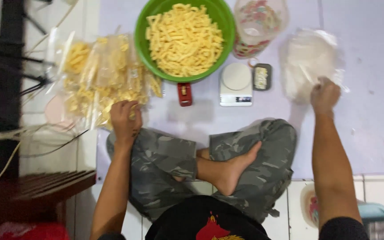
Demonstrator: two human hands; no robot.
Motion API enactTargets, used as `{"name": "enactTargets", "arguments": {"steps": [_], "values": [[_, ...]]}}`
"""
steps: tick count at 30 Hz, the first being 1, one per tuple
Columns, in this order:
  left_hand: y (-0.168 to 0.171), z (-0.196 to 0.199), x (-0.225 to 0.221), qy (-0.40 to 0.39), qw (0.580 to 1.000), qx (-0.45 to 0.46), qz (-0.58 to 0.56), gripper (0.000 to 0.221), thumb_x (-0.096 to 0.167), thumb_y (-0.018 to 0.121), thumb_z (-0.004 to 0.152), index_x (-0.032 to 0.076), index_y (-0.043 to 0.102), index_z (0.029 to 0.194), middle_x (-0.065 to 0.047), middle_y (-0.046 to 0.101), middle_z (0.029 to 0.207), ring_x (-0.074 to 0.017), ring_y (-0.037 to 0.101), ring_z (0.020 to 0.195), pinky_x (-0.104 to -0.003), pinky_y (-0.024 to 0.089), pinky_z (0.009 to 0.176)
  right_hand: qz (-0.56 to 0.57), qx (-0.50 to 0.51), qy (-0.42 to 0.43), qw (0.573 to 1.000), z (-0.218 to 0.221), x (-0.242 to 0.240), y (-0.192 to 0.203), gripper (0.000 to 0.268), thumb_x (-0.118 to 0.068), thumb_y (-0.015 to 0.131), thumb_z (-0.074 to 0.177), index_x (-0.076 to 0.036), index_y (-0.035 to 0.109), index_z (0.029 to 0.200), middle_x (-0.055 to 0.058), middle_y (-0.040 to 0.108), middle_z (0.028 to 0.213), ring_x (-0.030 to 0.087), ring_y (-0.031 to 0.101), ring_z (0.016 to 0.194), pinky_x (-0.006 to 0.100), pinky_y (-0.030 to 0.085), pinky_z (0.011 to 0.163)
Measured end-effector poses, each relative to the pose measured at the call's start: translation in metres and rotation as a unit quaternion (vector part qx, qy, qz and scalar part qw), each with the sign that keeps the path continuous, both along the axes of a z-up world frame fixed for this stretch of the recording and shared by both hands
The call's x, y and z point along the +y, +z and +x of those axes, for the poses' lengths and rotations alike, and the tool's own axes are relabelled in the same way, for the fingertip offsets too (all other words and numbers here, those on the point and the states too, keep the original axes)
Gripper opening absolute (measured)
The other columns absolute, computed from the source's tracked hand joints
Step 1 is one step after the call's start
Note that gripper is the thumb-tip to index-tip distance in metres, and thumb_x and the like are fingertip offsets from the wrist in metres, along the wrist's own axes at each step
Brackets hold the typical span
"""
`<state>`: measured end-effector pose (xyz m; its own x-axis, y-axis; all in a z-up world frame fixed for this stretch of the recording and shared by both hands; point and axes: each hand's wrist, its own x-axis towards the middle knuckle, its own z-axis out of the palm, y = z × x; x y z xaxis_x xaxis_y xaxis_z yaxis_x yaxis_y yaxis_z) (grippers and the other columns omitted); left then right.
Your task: Weighing and bagging snacks from a large bowl into individual plastic bags while sitting on the floor.
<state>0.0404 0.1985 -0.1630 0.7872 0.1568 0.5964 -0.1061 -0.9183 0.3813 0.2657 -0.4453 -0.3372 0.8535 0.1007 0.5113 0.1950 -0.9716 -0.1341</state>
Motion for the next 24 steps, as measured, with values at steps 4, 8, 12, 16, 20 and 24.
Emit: {"name": "enactTargets", "arguments": {"steps": [4,8,12,16,20,24], "values": [[-0.013,0.001,0.006,-0.01,1.0,0.016,0.013,0.026,-0.005,0.07,0.079,0.003,0.074,0.104,-0.014,0.062,0.101,-0.0316,0.059,0.092,-0.04,0.048,0.084,0.007,-0.059,-0.019,0.998,0.005,-0.001,0.017,0.037,0.007,0.062,0.076,0.007,0.074,0.112,0.024,0.068,0.086,0.041,0.062,0.071,0.049,0.05,0.067],[-0.023,0.002,0.007,-0.038,0.995,-0.043,0.078,0.024,-0.003,0.074,0.082,0.011,0.075,0.103,-0.01,0.062,0.093,-0.0337,0.062,0.085,-0.043,0.05,0.081,0.066,-0.003,-0.098,0.993,0.009,0.002,0.04,0.021,0.001,0.076,0.083,-0.005,0.08,0.103,0.019,0.068,0.088,0.043,0.07,0.081,0.051,0.055,0.073],[-0.005,0.0,-0.009,-0.057,0.995,-0.039,0.065,0.023,-0.009,0.074,0.086,0.007,0.076,0.102,-0.009,0.061,0.09,-0.0322,0.061,0.081,-0.042,0.05,0.08,0.032,0.008,-0.066,0.997,0.021,-0.015,0.023,0.01,-0.012,0.082,0.086,-0.018,0.081,0.094,0.01,0.064,0.084,0.033,0.07,0.076,0.041,0.056,0.07],[0.002,0.001,-0.025,-0.063,0.996,-0.035,0.053,0.022,-0.01,0.071,0.089,0.006,0.075,0.104,-0.01,0.061,0.092,-0.0314,0.061,0.082,-0.041,0.049,0.078,0.107,0.204,-0.035,0.973,0.008,0.004,0.035,0.01,-0.019,0.084,0.09,-0.018,0.081,0.1,0.015,0.07,0.096,0.04,0.07,0.093,0.048,0.055,0.084],[0.007,0.006,-0.042,-0.071,0.996,-0.032,0.045,0.023,-0.011,0.072,0.088,0.006,0.076,0.103,-0.01,0.061,0.092,-0.0311,0.062,0.083,-0.041,0.051,0.076,0.067,0.325,-0.067,0.941,0.013,0.003,0.004,0.033,-0.043,0.074,0.096,-0.018,0.078,0.118,0.018,0.075,0.113,0.041,0.069,0.112,0.052,0.053,0.096],[0.008,0.005,-0.053,-0.07,0.997,-0.012,0.036,0.022,-0.008,0.074,0.089,0.007,0.076,0.105,-0.009,0.062,0.093,-0.0295,0.062,0.085,-0.04,0.051,0.08,0.127,0.244,-0.071,0.959,0.004,0.034,0.021,0.054,-0.037,0.082,0.091,-0.005,0.066,0.131,0.021,0.066,0.121,0.043,0.064,0.116,0.055,0.05,0.099]]}}
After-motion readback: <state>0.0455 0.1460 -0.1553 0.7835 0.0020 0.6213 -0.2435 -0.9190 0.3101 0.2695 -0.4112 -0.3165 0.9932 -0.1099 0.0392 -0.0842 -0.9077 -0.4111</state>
